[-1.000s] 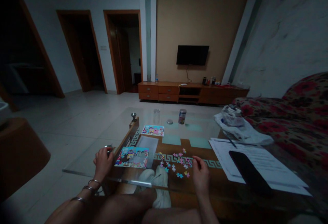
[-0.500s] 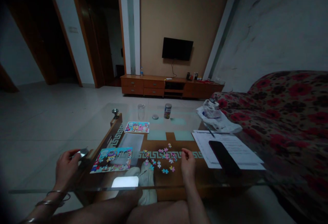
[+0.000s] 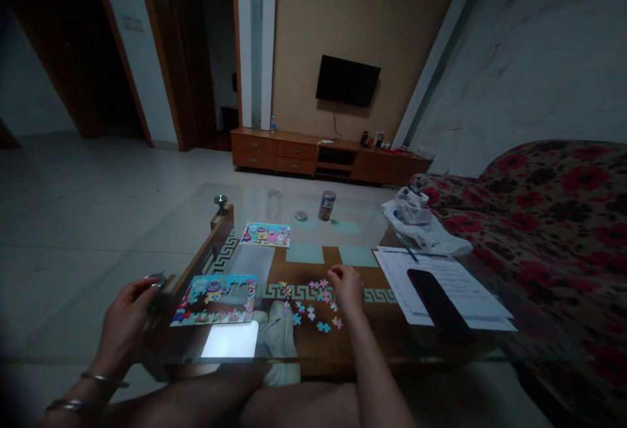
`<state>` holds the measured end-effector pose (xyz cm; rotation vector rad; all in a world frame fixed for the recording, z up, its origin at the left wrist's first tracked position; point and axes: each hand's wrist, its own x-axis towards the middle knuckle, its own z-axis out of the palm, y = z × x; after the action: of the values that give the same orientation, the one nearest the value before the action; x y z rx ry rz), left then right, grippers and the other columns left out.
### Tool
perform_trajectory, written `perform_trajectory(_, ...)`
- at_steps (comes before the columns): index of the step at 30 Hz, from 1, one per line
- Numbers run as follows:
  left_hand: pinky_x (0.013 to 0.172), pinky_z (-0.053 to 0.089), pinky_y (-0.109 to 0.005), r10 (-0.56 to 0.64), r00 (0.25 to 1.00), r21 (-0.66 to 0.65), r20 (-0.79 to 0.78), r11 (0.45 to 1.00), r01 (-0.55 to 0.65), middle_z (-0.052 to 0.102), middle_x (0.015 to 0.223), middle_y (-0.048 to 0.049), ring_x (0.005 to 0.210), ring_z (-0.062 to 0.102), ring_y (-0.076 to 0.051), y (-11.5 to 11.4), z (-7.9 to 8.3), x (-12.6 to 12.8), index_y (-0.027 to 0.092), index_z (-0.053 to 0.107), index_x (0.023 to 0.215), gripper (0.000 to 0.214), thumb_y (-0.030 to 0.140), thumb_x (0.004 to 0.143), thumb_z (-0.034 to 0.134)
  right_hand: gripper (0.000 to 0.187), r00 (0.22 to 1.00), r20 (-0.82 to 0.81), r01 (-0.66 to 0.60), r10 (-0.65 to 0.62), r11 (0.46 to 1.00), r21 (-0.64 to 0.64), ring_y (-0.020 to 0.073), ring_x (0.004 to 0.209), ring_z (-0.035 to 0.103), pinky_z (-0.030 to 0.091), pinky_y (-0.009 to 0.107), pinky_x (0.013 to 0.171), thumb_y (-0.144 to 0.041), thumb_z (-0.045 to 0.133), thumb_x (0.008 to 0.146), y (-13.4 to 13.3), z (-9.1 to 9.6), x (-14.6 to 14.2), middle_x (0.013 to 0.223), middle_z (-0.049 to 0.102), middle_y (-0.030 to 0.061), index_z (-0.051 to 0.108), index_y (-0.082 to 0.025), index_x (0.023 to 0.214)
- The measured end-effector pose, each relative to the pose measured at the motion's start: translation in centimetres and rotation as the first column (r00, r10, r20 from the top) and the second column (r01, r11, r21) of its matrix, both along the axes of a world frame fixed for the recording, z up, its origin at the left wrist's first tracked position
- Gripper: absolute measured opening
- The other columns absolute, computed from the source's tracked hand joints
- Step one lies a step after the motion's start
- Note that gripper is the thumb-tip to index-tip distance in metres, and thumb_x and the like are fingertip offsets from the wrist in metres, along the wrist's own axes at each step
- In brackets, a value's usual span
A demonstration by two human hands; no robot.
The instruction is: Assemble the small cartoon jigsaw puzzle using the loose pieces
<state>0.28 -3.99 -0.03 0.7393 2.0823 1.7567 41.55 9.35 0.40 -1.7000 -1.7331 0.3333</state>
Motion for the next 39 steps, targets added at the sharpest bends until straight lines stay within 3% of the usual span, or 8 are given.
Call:
perform_trajectory(8,0.074,0.044,-0.034,-0.058,0.990,0.013,0.127,0.998,0.057,0.062,0.084,-0.0013,0.085,0.057,-0.022,-1.1,1.4,0.6,0.020,0.063,0.082,0.034,0.043,0.058,0.059,0.018,0.985,0.116,-0.123,0.127,0.992,-0.037,0.0216,0.082,0.062,0.044,0.031,0.078,-0.023,0.052,0.077,-2.6,1.7,-2.7,0.080,0.069,0.0061,0.070,-0.020,0.072)
perform_trajectory(15,0.070,0.044,-0.034,-0.099,0.983,0.033,0.158,0.995,0.095,0.062,0.086,-0.0016,0.080,0.057,-0.021,-1.5,1.0,0.7,0.019,0.063,0.087,0.038,0.045,0.059,0.060,0.018,0.914,0.167,-0.364,0.370,0.929,-0.065,0.0217,0.087,0.060,0.043,0.030,0.079,-0.021,0.052,0.082,-5.7,2.6,-6.8,0.088,0.068,0.0059,0.070,-0.021,0.083)
perform_trajectory(22,0.076,0.045,-0.035,-0.118,0.984,0.059,0.132,0.992,0.111,0.061,0.087,-0.0023,0.083,0.057,-0.021,-1.4,0.9,0.6,0.018,0.064,0.084,0.035,0.043,0.060,0.061,0.019,0.891,0.272,-0.349,0.363,0.932,-0.102,0.0239,0.092,0.059,0.042,0.032,0.080,-0.023,0.057,0.082,-5.3,2.1,-8.6,0.095,0.066,0.0080,0.068,-0.019,0.098)
perform_trajectory(29,0.080,0.044,-0.036,-0.132,0.984,0.074,0.122,0.990,0.124,0.061,0.088,-0.0027,0.086,0.057,-0.022,-1.4,0.3,0.4,0.018,0.063,0.085,0.033,0.043,0.063,0.061,0.016,0.875,0.321,-0.344,0.362,0.932,-0.114,0.0241,0.091,0.059,0.042,0.032,0.081,-0.022,0.056,0.082,-5.4,2.0,-9.0,0.095,0.065,0.0092,0.068,-0.018,0.092)
perform_trajectory(39,0.079,0.044,-0.035,-0.145,0.980,0.076,0.138,0.988,0.136,0.061,0.084,-0.0030,0.084,0.057,-0.022,-1.5,1.5,1.1,0.017,0.062,0.082,0.034,0.045,0.062,0.060,0.016,0.881,0.302,-0.336,0.365,0.931,-0.144,0.0220,0.088,0.059,0.042,0.030,0.077,-0.016,0.053,0.079,-5.1,1.9,-9.2,0.091,0.063,0.0086,0.066,-0.018,0.087)
